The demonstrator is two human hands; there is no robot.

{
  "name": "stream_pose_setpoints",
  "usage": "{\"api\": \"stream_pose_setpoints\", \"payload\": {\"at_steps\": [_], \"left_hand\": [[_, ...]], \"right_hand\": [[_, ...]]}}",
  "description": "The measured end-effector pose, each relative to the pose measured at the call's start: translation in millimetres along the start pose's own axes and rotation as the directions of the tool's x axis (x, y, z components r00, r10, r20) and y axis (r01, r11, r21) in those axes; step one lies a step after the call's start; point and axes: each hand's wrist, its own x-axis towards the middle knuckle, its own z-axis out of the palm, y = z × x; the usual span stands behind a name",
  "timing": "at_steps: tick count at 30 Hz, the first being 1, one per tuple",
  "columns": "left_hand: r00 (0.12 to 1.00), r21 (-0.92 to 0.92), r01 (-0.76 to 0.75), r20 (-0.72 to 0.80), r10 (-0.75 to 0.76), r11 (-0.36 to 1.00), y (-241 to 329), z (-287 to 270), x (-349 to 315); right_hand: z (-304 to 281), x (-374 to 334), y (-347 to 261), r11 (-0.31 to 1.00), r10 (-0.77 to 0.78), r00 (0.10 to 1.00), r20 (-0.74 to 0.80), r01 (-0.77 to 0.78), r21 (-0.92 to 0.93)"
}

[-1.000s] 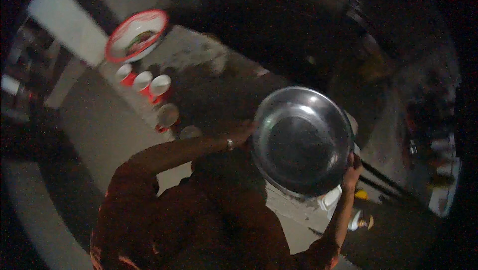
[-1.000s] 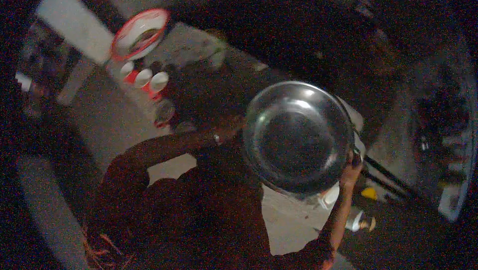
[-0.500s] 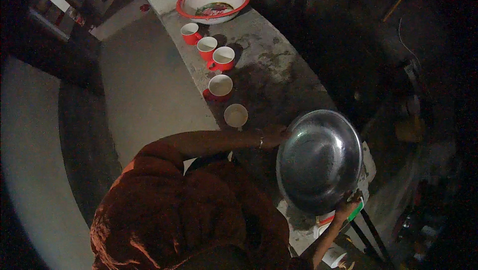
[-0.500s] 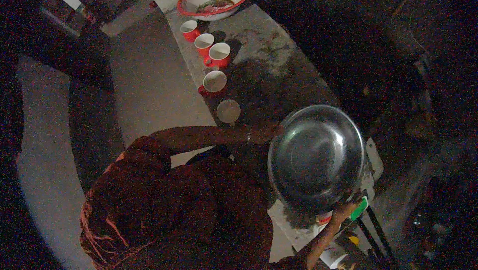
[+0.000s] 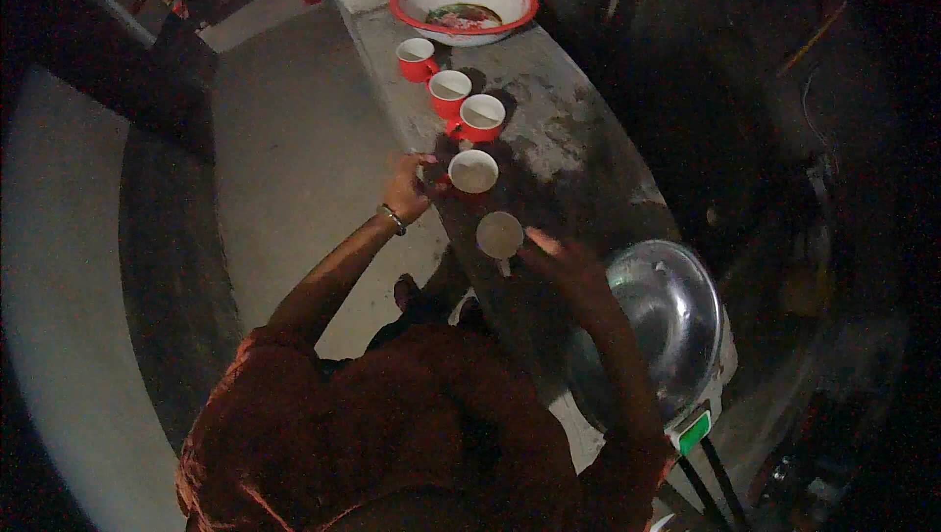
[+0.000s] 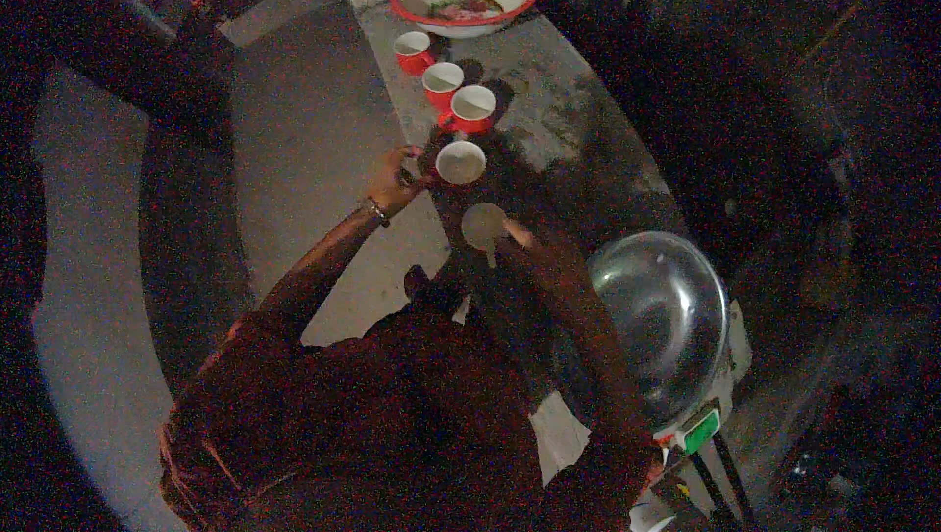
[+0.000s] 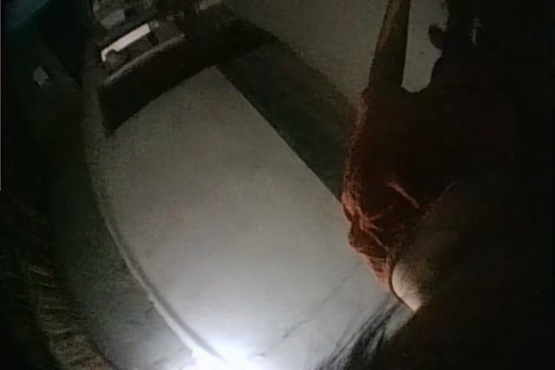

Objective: The person wipes a white mug with a cloth and places it on a counter. They then pick up several red mugs and carry them into a kitchen area, placing them into a dish rack. The person opens a container of grains and pours them into a mug, followed by adding a dark substance from another container. Finally, they pour hot water from a blue thermos into the mug.

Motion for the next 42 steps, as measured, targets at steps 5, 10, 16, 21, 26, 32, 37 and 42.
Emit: {"api": "stream_pose_setpoints", "payload": {"at_steps": [5, 10, 16, 21, 26, 32, 37, 42], "left_hand": [[0.975, -0.442, 0.102, 0.221, -0.002, 0.891, -105.6, 26.0, 2.6], [0.853, -0.152, 0.071, 0.522, 0.019, 0.986, -77.4, 23.7, 23.6], [0.591, -0.018, 0.238, 0.796, -0.130, 0.971, -71.5, 30.5, 34.1], [0.677, -0.443, 0.436, 0.735, 0.039, 0.783, -78.3, 64.3, 7.9], [0.643, -0.551, 0.622, 0.765, 0.040, 0.557, -78.3, 40.5, -7.7], [0.921, -0.715, 0.336, 0.385, -0.056, 0.613, -83.9, -2.2, -20.9], [0.866, -0.433, 0.395, 0.470, -0.171, 0.811, -97.8, -48.5, -13.3], [0.948, -0.221, 0.206, 0.286, -0.139, 0.953, -119.1, -77.0, -31.2]], "right_hand": [[77.6, 63.6, 36.2, 0.902, -0.156, 0.951, 0.266, 0.247, -0.354], [104.9, 67.4, 58.7, 0.968, 0.249, 0.928, 0.277, -0.227, -0.107], [126.4, 53.1, 87.4, 0.978, 0.052, 0.983, 0.174, -0.015, -0.207], [111.2, 41.9, 34.8, 0.987, 0.119, 0.993, -0.007, -0.119, -0.108], [136.6, 74.8, 10.1, 0.993, 0.110, 0.990, -0.087, -0.114, -0.041], [155.3, 140.4, -18.1, 0.999, 0.021, 0.999, -0.043, -0.020, 0.027], [159.2, 192.5, -50.0, 0.992, -0.093, 0.995, 0.046, 0.089, 0.086], [156.6, 255.0, -88.7, 0.966, -0.240, 0.962, 0.129, 0.224, 0.129]]}}
